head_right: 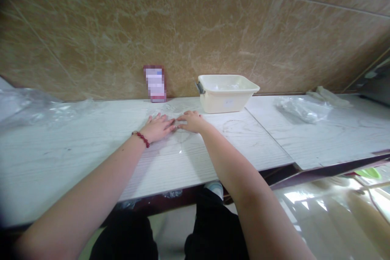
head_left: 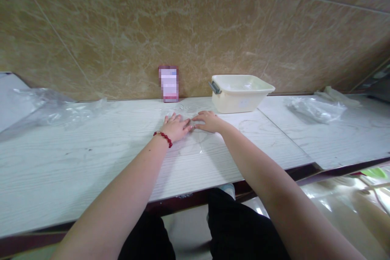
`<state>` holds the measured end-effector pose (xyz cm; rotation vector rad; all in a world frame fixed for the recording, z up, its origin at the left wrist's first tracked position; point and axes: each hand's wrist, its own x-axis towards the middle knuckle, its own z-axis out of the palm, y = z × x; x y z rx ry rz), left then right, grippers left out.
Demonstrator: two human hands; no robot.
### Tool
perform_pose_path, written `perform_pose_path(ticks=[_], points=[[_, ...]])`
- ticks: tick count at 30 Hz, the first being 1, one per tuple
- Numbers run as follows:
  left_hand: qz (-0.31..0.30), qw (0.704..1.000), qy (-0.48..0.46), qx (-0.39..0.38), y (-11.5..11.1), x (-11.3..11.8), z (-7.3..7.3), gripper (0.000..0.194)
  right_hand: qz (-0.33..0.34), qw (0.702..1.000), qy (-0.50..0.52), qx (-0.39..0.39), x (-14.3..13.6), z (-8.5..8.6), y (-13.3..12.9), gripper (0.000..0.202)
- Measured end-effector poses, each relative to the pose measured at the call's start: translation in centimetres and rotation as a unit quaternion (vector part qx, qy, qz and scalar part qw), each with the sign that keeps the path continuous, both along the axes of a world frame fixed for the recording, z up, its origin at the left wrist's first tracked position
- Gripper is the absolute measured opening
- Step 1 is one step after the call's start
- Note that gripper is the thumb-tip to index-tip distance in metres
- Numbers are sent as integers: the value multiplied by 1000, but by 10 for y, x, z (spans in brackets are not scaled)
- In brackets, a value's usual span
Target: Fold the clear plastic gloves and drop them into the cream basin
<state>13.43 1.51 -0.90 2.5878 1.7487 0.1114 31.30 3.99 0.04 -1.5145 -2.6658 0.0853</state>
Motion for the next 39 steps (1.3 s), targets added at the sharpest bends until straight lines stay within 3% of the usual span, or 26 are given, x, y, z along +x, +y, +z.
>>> perform_pose_path(ticks=[6, 23, 31, 39], points=[[15, 999, 1, -34, 1, -3, -1, 57, -39, 999, 16, -26, 3, 3, -2, 55], [20, 999, 2, -30, 1, -3, 1, 54, -53, 995, -14, -84, 5, 16, -8, 57], [13, 1000, -16, 5, -1, -6, 8, 52, 0, 999, 19, -32, 11, 14, -4, 49], [8, 995, -20, 97, -7, -11, 25, 37, -31, 995, 76, 48, 21, 26, -8, 29]])
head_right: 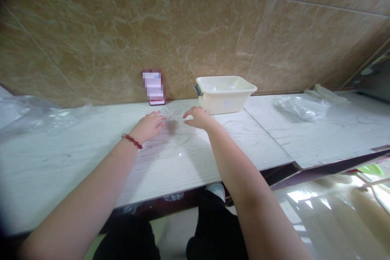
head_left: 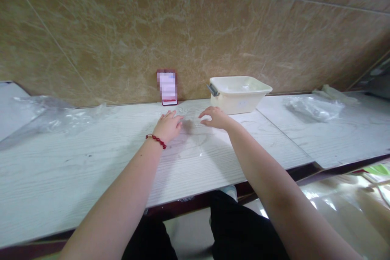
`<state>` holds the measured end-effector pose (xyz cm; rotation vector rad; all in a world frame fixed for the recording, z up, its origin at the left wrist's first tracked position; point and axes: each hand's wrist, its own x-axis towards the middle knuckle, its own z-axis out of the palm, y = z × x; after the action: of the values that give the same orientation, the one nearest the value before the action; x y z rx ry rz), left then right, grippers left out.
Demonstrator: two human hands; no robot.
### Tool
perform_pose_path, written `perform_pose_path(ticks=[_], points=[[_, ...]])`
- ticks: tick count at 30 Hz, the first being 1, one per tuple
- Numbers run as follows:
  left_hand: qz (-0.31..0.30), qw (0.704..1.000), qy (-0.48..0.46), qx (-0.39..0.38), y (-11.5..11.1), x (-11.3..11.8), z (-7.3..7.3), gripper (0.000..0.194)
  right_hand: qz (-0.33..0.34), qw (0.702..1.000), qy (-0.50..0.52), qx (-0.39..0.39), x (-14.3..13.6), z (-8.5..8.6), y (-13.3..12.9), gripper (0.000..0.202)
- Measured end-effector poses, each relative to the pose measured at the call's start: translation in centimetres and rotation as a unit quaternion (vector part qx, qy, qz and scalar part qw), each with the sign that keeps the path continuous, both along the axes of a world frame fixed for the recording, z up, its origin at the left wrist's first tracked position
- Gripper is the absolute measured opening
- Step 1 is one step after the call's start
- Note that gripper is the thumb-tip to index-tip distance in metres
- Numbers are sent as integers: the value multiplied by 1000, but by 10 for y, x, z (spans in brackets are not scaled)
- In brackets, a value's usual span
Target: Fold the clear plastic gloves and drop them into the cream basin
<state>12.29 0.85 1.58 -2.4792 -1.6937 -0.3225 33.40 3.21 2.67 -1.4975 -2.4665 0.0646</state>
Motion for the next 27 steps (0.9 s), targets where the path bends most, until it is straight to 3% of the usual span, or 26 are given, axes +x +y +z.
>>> perform_pose_path(ticks=[6, 14, 18, 21, 24, 27], points=[[-51, 998, -19, -13, -10, -13, 26, 30, 57, 998, 4, 15, -1, 2, 0, 21], [-36, 995, -80, 37, -30, -25, 65, 32, 106, 993, -40, 35, -21, 17, -21, 21], [-72, 996, -48, -21, -46, -23, 80, 28, 131, 990, -44, 30, -26, 20, -27, 20], [-148, 984, -4, -102, -54, -18, 76, 26, 126, 991, -33, 31, -22, 19, -22, 20], [-253, 951, 20, -176, -57, -12, 56, 26, 130, 991, -14, 40, -19, 17, -18, 20], [-276, 945, 30, -175, -57, -9, 36, 29, 162, 986, 2, 35, -19, 16, -18, 19]])
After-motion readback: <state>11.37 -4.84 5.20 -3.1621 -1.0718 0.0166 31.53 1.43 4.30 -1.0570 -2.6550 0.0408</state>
